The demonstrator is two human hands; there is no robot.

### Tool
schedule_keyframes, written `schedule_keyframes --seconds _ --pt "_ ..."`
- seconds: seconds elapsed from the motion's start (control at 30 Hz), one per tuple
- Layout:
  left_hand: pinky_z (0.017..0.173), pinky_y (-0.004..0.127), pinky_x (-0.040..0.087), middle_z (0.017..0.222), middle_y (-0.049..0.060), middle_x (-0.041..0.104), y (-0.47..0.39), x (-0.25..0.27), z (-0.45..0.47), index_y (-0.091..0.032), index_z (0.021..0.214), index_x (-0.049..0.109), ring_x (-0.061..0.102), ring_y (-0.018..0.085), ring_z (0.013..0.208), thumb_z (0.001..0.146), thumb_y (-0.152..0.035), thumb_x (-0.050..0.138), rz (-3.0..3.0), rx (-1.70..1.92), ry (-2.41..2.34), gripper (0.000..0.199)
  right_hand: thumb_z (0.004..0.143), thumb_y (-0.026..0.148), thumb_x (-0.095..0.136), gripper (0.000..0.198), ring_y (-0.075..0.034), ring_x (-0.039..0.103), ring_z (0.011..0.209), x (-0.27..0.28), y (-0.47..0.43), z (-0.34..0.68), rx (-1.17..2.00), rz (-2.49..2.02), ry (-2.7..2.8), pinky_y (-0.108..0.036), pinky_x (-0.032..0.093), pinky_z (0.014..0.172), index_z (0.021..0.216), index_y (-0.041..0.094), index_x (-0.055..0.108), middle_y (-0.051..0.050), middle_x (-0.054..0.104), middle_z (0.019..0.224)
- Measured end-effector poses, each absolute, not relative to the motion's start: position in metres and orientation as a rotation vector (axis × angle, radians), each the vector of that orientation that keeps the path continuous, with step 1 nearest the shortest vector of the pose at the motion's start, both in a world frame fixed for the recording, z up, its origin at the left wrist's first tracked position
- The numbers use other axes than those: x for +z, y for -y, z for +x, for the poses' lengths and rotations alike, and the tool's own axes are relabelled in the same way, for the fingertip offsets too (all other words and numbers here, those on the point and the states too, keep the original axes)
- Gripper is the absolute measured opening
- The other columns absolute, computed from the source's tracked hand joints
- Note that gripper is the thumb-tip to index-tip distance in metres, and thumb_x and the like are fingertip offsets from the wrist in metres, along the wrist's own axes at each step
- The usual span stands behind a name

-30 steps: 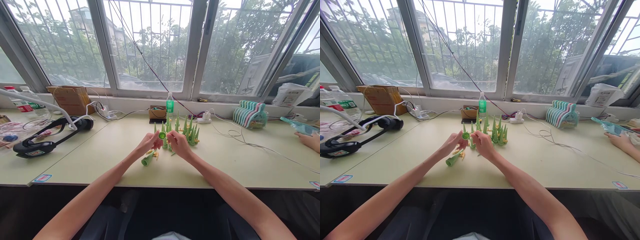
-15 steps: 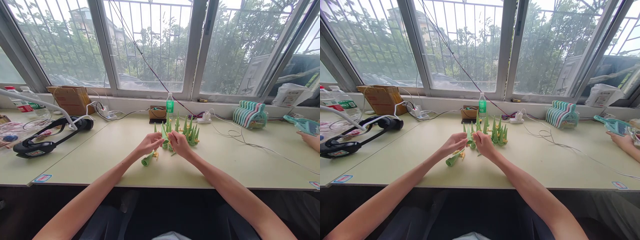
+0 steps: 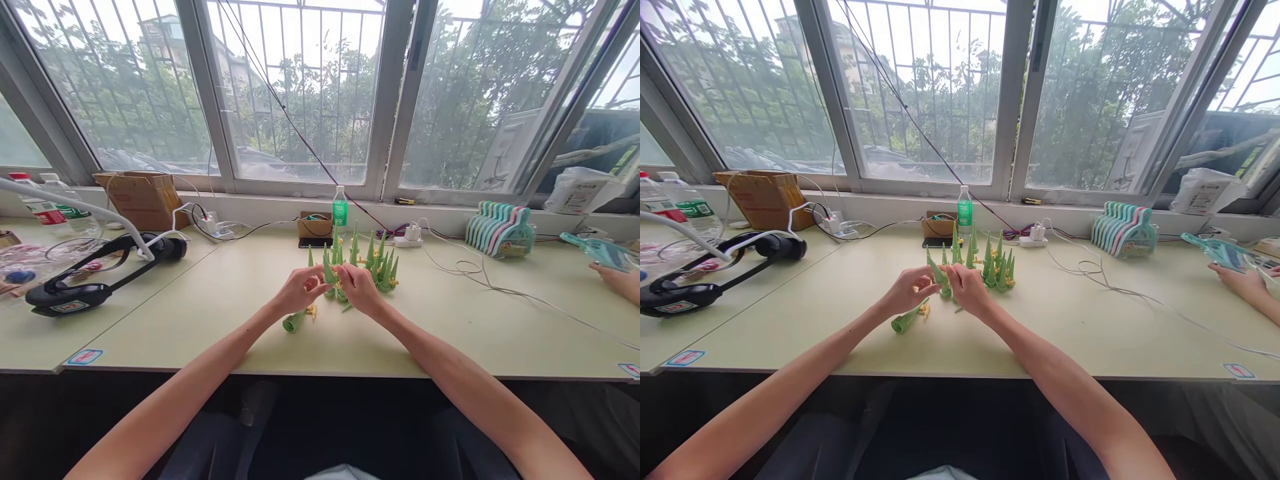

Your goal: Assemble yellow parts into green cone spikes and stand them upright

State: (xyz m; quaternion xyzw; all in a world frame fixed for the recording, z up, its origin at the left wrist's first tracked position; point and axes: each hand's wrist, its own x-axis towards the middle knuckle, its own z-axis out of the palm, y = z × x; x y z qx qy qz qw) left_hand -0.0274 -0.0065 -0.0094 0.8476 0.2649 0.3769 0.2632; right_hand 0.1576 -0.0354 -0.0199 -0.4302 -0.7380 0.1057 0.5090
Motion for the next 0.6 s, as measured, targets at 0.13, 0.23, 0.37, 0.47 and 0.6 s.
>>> schedule_keyframes --seconds 0.13,0.23,0.37,0.47,0.6 --pt "0.046 0.018 0.038 0.067 -0.002 0.051 0.008 -0.007 -0.026 -0.015 0.088 0.059 0.045 0.006 0.049 0.085 -0.046 0.062 2.256 1.035 -0.728 0.031 0.098 0.050 0.030 0.045 -0.010 0.031 0.050 -0.019 0.036 0.157 0.272 -1.038 1.763 -0.024 0.027 0.051 0.064 0.021 0.032 0.004 0.039 0.054" --pt "0.047 0.019 0.041 0.078 0.000 0.055 0.009 -0.004 -0.026 -0.017 0.105 0.061 0.050 0.007 0.052 0.084 -0.048 0.064 2.184 1.058 -0.720 0.038 0.098 0.050 0.032 0.044 -0.010 0.029 0.050 -0.020 0.037 0.157 0.266 -1.049 1.758 -0.024 0.026 0.050 0.065 0.021 0.032 0.005 0.037 0.054" --pt "0.044 0.019 0.038 0.076 -0.001 0.053 0.009 -0.002 -0.028 -0.018 0.118 0.058 0.047 0.006 0.048 0.087 -0.054 0.058 2.045 1.100 -0.671 0.047 0.099 0.051 0.032 0.043 -0.010 0.034 0.051 -0.019 0.038 0.156 0.287 -1.043 1.770 -0.023 0.029 0.053 0.067 0.021 0.035 0.004 0.041 0.056" --pt "0.043 0.019 0.035 0.059 -0.005 0.046 0.010 -0.001 -0.028 -0.016 0.117 0.058 0.041 0.006 0.043 0.092 -0.059 0.045 1.994 1.113 -0.693 0.051 0.099 0.051 0.032 0.044 -0.010 0.035 0.051 -0.019 0.039 0.156 0.288 -1.041 1.767 -0.023 0.030 0.053 0.067 0.021 0.036 0.004 0.043 0.056" --pt "0.044 0.019 0.035 0.050 -0.007 0.044 0.011 0.002 -0.026 -0.016 0.114 0.057 0.041 0.007 0.041 0.091 -0.061 0.045 1.970 1.101 -0.766 0.052 0.099 0.049 0.033 0.042 -0.010 0.037 0.050 -0.018 0.040 0.156 0.302 -1.026 1.768 -0.023 0.031 0.054 0.069 0.021 0.039 0.004 0.044 0.055"
